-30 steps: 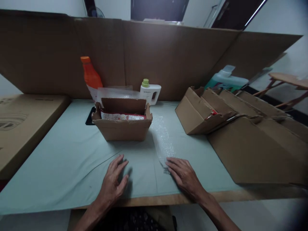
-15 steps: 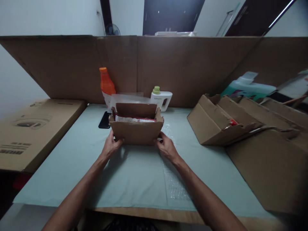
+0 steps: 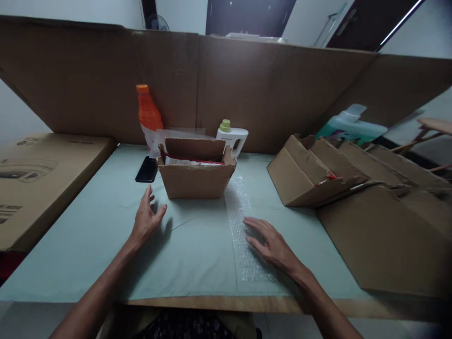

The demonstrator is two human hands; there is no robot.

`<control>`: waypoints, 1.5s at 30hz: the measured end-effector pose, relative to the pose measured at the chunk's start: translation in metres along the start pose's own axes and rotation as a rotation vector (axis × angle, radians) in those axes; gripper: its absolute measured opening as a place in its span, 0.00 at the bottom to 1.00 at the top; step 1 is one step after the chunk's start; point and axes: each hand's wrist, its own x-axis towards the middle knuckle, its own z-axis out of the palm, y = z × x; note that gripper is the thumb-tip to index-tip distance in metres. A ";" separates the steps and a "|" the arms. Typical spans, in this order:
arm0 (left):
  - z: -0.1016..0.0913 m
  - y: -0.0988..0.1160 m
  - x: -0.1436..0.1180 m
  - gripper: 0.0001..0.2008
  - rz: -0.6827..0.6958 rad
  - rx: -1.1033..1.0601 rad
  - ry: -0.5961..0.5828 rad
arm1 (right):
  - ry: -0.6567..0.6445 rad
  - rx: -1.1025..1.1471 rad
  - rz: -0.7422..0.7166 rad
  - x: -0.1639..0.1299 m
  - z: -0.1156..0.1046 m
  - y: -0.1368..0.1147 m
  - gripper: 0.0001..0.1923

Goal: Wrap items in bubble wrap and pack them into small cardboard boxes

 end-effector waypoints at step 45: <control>-0.051 0.027 -0.166 0.18 0.374 0.382 -0.612 | -0.026 -0.189 -0.354 -0.025 0.024 -0.055 0.23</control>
